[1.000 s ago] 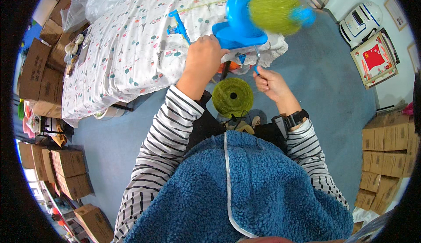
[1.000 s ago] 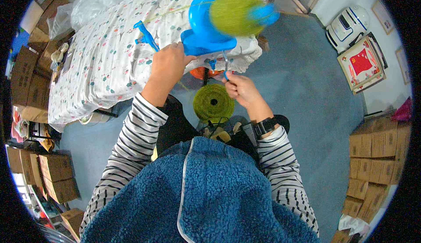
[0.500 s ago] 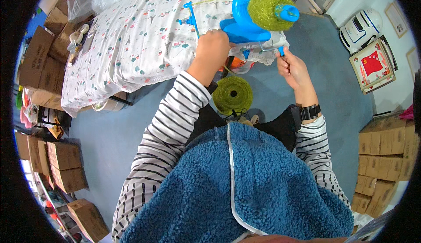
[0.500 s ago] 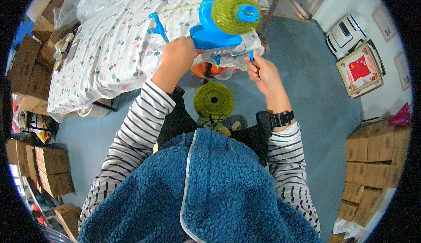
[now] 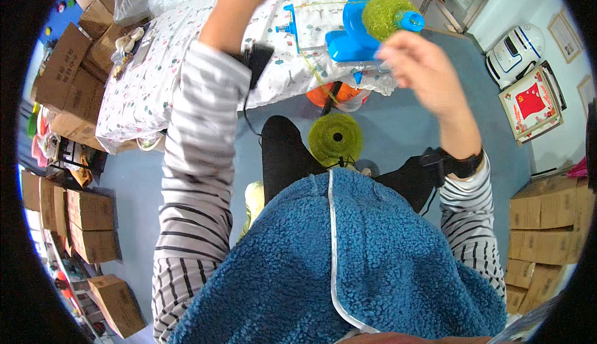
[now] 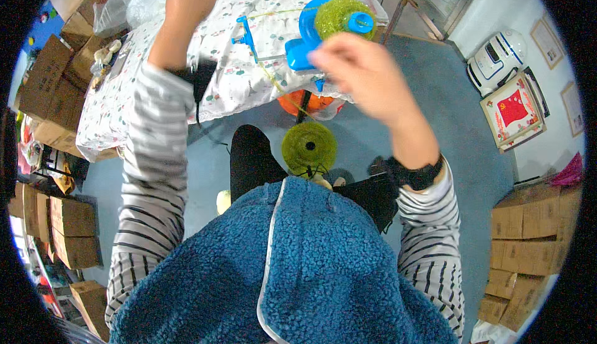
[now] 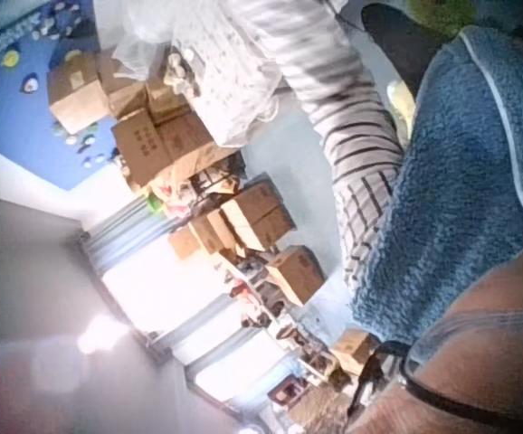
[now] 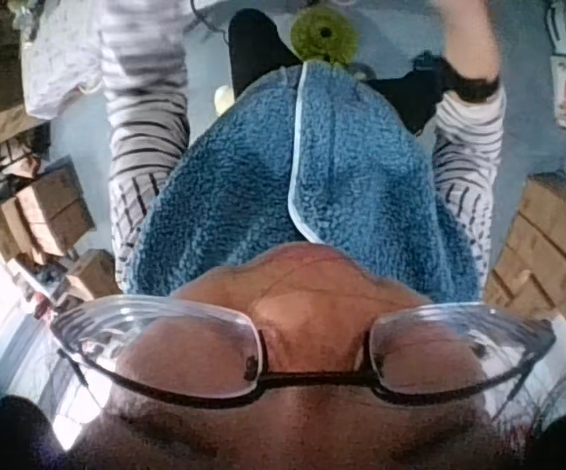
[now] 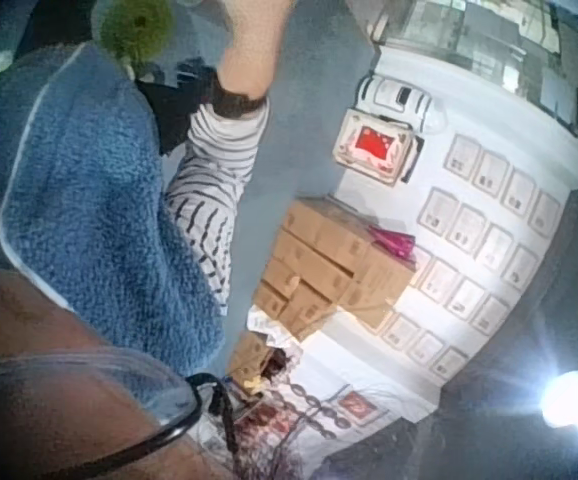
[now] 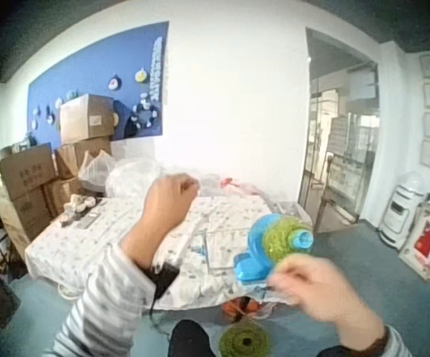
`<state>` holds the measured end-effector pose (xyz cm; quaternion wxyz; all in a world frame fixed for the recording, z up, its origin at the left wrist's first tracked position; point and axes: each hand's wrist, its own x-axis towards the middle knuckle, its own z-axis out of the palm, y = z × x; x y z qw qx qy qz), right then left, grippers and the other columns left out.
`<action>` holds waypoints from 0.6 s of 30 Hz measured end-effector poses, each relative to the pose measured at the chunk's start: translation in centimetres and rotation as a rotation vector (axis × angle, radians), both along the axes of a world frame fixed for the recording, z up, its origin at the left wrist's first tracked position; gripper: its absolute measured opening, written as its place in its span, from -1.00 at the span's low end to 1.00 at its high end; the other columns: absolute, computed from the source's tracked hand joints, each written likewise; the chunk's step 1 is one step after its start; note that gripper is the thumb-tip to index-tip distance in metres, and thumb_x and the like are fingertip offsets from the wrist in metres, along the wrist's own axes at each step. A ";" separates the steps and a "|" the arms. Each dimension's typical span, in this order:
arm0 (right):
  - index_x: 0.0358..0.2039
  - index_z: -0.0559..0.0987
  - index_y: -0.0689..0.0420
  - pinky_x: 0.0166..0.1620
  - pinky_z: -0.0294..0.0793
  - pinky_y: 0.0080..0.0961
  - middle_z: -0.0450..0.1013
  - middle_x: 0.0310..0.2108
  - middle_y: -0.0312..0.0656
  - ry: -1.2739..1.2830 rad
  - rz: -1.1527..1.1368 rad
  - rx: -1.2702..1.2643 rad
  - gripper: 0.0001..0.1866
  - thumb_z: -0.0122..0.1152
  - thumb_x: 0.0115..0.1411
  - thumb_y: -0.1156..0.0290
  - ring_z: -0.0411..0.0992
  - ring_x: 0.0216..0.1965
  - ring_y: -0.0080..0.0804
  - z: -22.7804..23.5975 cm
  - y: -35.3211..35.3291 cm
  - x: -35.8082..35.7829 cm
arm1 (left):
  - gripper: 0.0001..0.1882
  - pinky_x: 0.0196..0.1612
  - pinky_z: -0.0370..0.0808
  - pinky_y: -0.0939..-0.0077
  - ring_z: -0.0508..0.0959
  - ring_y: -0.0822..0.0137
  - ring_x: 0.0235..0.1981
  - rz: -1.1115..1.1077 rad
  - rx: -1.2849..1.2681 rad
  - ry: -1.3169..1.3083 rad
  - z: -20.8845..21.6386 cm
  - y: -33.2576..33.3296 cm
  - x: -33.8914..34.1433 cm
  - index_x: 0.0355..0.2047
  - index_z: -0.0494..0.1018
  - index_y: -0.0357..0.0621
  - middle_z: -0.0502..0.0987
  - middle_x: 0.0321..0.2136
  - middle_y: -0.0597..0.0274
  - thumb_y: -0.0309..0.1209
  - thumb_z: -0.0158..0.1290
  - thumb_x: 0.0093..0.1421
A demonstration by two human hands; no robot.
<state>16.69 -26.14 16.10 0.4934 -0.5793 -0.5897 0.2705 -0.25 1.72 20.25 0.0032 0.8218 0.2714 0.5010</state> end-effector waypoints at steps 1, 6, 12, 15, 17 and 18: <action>-0.24 0.55 0.13 -0.53 0.19 -0.81 0.35 -0.55 -0.47 -0.011 0.151 0.054 -0.75 0.16 0.32 0.19 0.25 -0.58 -0.78 0.5 1.1 -2.3 | -0.72 -0.20 0.52 0.10 0.60 -0.12 -0.32 0.048 0.020 0.035 1.0 2.0 1.0 -0.35 0.62 -0.24 0.60 -0.41 -0.15 -0.27 0.07 0.14; -0.24 0.56 0.19 -0.43 0.38 -0.45 0.44 -0.56 -0.15 -0.153 0.177 0.114 -0.65 0.22 0.27 0.12 0.38 -0.53 -0.40 -0.5 7.8 -13.3 | -0.66 -0.02 0.55 0.09 0.61 -0.17 -0.20 0.350 -0.012 0.379 -0.9 9.6 4.2 -0.24 0.64 -0.24 0.62 -0.24 -0.16 -0.31 -0.08 0.23; -0.29 0.48 0.20 -0.27 0.44 -0.28 0.50 -0.43 0.04 -0.222 0.476 0.201 -0.76 0.10 0.31 0.26 0.50 -0.40 -0.11 -3.3 7.4 -15.3 | -0.69 -0.04 0.53 0.23 0.62 0.01 -0.10 0.488 -0.404 0.628 -5.4 15.2 -0.6 -0.29 0.64 -0.17 0.62 -0.18 -0.07 -0.26 -0.01 0.15; -0.30 0.50 0.17 -0.23 0.47 -0.17 0.51 -0.41 0.10 -0.192 0.663 0.149 -0.81 0.10 0.25 0.30 0.53 -0.31 0.06 -3.7 6.0 -15.9 | -0.82 -0.11 0.56 0.22 0.65 0.08 -0.16 0.624 -0.310 0.774 -8.7 16.0 -6.0 -0.38 0.65 -0.06 0.66 -0.25 0.04 -0.34 0.08 0.12; -0.29 0.49 0.19 -0.25 0.46 -0.25 0.52 -0.40 0.04 -0.175 0.770 0.154 -0.86 0.11 0.24 0.39 0.51 -0.34 0.02 -3.3 5.1 -16.6 | -0.84 -0.14 0.57 0.25 0.65 0.06 -0.15 0.683 -0.232 0.783 -11.4 16.2 -9.0 -0.31 0.64 -0.06 0.65 -0.24 0.03 -0.44 0.12 0.10; -0.31 0.49 0.20 -0.26 0.45 -0.26 0.51 -0.41 0.05 -0.158 0.831 0.153 -0.87 0.11 0.23 0.39 0.50 -0.35 0.02 -3.0 4.5 -16.9 | -0.76 -0.10 0.55 0.22 0.63 0.03 -0.10 0.720 -0.293 0.807 -12.3 16.5 -10.0 -0.25 0.64 -0.09 0.64 -0.18 0.02 -0.39 0.00 0.18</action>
